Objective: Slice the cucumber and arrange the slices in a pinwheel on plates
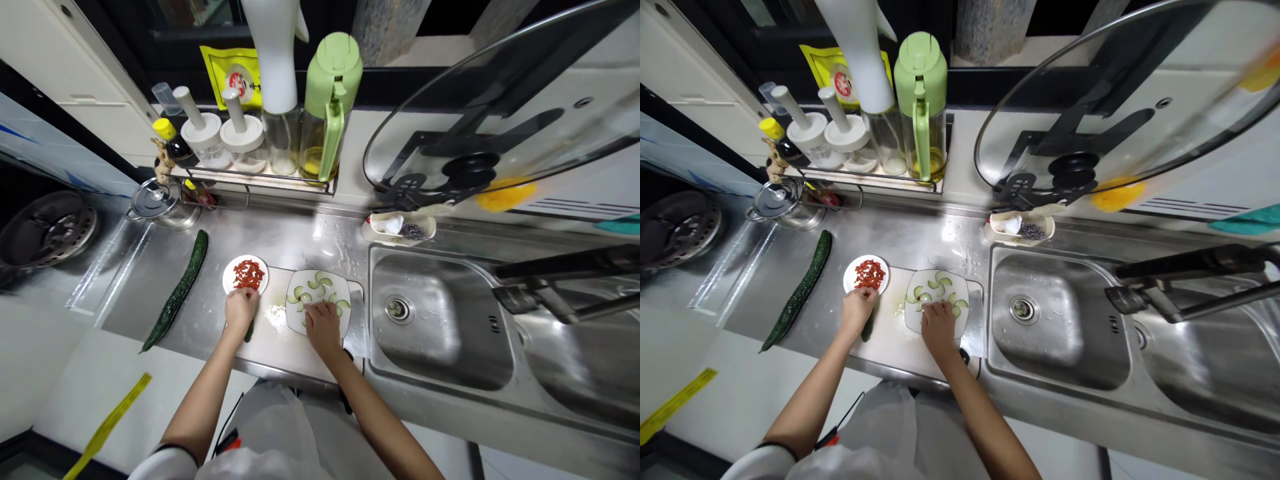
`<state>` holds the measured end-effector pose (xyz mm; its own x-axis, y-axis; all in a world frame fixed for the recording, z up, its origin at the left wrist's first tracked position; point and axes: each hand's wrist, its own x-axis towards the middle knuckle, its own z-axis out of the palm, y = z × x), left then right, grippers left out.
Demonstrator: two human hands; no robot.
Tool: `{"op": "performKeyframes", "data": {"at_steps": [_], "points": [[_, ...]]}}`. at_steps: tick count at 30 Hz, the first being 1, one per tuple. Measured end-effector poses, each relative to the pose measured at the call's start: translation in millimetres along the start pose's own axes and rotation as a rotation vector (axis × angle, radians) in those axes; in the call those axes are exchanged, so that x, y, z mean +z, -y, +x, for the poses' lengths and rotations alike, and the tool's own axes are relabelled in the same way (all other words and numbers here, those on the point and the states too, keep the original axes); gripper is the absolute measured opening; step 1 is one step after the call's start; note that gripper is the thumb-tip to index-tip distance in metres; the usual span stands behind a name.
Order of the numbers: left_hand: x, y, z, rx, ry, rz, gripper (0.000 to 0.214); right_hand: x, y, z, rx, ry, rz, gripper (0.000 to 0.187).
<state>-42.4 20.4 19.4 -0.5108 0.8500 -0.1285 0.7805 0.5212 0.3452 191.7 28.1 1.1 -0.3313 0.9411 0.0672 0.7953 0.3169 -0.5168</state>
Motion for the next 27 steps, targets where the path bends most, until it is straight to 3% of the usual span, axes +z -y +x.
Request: {"op": "performKeyframes", "data": {"at_steps": [9, 14, 20, 27], "points": [[-15.2, 2, -3, -0.031, 0.035, -0.1, 0.031, -5, -1, -3, 0.014, -0.014, -0.016, 0.026], [-9.4, -8, -4, 0.081, -0.003, -0.236, 0.021, -9, -6, -1, 0.019, -0.032, -0.021, 0.026], [15.9, -56, -1, 0.341, 0.107, -0.377, 0.018, -16, -14, 5, 0.093, -0.053, -0.043, 0.025], [44.5, -113, 8, 0.62, 0.222, -0.28, 0.015, -21, -24, 15, 0.191, -0.044, -0.049, 0.025]]}}
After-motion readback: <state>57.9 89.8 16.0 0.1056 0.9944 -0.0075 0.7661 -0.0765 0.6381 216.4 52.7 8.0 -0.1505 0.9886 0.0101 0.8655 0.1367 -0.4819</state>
